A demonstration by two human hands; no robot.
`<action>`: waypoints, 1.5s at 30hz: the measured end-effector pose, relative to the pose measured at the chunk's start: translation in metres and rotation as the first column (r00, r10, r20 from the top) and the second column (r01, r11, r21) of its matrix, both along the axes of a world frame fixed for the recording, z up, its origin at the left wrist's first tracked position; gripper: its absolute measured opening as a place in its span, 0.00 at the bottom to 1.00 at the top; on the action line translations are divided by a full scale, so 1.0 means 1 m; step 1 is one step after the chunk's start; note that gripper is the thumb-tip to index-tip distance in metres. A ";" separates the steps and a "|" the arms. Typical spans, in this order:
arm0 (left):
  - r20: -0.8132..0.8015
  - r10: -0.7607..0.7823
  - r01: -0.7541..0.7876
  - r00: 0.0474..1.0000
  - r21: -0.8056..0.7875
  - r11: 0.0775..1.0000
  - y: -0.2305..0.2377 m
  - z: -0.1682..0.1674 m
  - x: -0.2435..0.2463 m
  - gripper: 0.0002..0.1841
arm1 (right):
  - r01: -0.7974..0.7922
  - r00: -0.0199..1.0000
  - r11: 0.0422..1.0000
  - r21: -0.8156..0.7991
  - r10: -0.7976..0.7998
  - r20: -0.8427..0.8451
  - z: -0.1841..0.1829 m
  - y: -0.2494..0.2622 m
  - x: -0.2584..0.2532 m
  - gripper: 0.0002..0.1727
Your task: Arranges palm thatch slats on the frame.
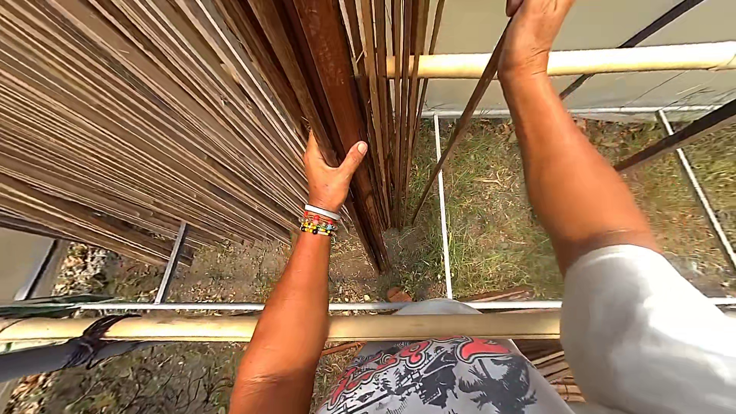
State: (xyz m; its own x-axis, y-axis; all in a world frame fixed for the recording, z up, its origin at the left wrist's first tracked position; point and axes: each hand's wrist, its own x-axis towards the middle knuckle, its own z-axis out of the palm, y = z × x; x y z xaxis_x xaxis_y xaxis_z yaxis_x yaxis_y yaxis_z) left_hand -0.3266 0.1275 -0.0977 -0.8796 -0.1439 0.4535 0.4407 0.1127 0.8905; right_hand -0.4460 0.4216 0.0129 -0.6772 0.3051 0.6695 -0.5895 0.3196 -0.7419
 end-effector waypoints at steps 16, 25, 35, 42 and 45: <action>0.118 0.106 -0.098 0.987 -0.066 0.993 -0.004 -0.011 -0.004 0.45 | 0.065 0.997 0.997 -0.041 -0.064 0.040 -0.038 -0.053 -0.115 0.30; 0.110 0.085 -0.080 0.990 -0.054 0.995 -0.001 -0.013 -0.005 0.45 | -0.144 0.989 0.983 0.117 0.137 0.061 -0.051 -0.080 -0.116 0.38; 0.121 0.048 -0.043 0.991 -0.037 0.998 0.002 -0.010 -0.001 0.38 | -0.222 0.971 0.948 0.230 0.194 0.137 -0.042 -0.059 -0.124 0.54; 0.102 0.028 -0.020 0.994 -0.073 0.997 -0.001 -0.008 0.006 0.39 | -0.219 0.969 0.961 0.166 0.194 0.156 -0.040 -0.056 -0.118 0.59; 0.098 0.038 -0.027 0.995 -0.107 0.994 -0.001 -0.008 0.008 0.39 | -0.242 0.969 0.969 0.055 0.238 0.066 -0.042 -0.067 -0.123 0.57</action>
State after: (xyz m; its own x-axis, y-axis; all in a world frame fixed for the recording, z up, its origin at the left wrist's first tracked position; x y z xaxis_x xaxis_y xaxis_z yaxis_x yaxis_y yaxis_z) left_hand -0.3190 0.1266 -0.1057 -0.9166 -0.1293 0.3783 0.3453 0.2211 0.9121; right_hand -0.5693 0.3548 -0.0288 -0.7639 0.0878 0.6393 -0.6108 0.2211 -0.7603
